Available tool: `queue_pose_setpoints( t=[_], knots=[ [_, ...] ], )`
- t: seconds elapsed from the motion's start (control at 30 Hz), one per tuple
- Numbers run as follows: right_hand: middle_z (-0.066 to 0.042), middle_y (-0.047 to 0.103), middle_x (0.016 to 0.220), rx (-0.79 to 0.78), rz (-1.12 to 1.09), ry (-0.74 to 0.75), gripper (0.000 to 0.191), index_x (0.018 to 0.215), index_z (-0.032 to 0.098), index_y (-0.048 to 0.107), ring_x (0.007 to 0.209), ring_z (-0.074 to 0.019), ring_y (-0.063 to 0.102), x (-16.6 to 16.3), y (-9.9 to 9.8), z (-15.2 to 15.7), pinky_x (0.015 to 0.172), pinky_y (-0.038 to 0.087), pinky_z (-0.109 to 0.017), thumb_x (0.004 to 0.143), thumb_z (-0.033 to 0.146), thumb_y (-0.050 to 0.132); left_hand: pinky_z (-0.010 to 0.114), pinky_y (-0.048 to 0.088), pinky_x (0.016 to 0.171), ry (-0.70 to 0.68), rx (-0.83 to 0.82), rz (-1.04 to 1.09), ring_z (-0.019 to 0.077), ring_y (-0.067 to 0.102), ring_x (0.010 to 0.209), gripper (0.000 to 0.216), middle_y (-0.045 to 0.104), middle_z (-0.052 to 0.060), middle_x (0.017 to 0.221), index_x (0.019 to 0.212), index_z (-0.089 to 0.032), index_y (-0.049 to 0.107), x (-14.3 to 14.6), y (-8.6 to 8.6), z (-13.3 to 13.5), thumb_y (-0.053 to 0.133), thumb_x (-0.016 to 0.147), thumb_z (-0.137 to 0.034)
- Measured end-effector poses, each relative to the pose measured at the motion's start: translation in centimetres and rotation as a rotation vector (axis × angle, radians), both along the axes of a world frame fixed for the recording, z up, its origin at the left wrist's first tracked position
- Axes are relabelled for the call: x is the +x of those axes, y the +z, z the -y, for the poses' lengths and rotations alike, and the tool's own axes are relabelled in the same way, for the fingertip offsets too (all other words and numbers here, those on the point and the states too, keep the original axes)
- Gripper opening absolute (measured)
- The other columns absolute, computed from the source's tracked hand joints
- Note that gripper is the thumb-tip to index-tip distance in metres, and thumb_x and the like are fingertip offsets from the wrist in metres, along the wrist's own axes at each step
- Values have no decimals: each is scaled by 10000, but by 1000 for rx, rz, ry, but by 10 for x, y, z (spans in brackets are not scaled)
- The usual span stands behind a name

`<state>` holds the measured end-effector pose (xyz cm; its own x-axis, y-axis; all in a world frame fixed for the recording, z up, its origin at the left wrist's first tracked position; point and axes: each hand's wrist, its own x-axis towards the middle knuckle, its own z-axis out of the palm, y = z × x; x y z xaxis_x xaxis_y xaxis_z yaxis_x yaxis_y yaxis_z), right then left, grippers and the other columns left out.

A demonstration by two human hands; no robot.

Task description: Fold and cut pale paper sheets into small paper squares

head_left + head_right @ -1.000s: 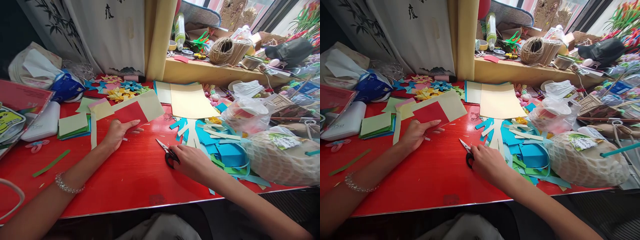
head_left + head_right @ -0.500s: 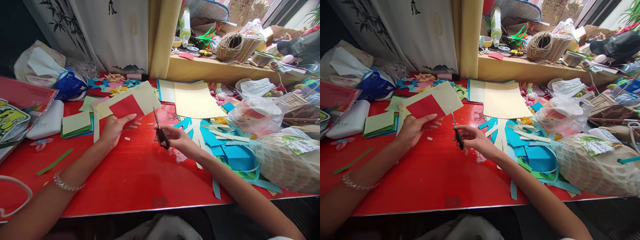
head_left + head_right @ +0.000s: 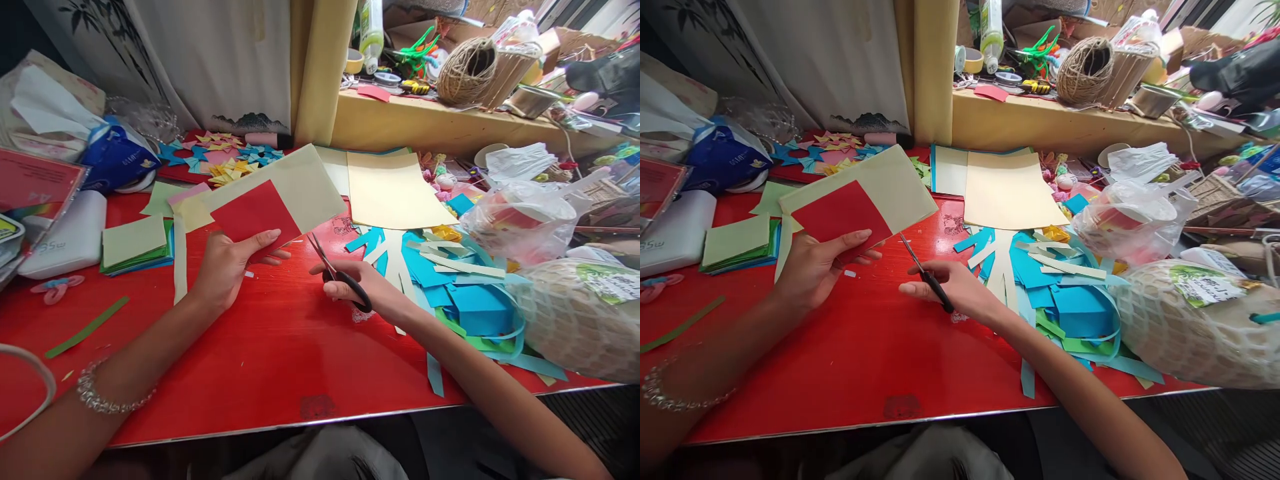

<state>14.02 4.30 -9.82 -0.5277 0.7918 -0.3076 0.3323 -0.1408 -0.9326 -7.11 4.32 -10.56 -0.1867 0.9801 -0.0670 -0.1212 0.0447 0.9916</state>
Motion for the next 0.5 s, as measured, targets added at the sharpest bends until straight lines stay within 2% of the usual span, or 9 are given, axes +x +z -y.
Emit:
queue_pose_setpoints(
  t=[0.17,0.33,0.5],
  knots=[
    [-1,517,785,18,25,11,493,1047,183,654,672,-111,448,0,-4,0,567,308,-241,688,519,692,248,523,591,-54,-54,-43,194,691,639,160,723,36,623,662,-171,739,5,-2,6,756,659,-331],
    [15,469,721,-6,5,-6,578,1080,149,626,632,-102,396,-2,-4,1,548,289,-241,664,543,704,272,537,621,-106,-68,-46,210,695,641,153,719,31,608,655,-178,738,9,-2,10,757,662,-330],
    [29,431,684,-5,-10,12,566,1078,144,619,594,-89,357,-2,-2,2,522,264,-234,675,533,699,302,543,667,-94,-65,-35,214,693,653,185,717,36,610,651,-169,731,11,-4,11,758,658,-352]
  ],
)
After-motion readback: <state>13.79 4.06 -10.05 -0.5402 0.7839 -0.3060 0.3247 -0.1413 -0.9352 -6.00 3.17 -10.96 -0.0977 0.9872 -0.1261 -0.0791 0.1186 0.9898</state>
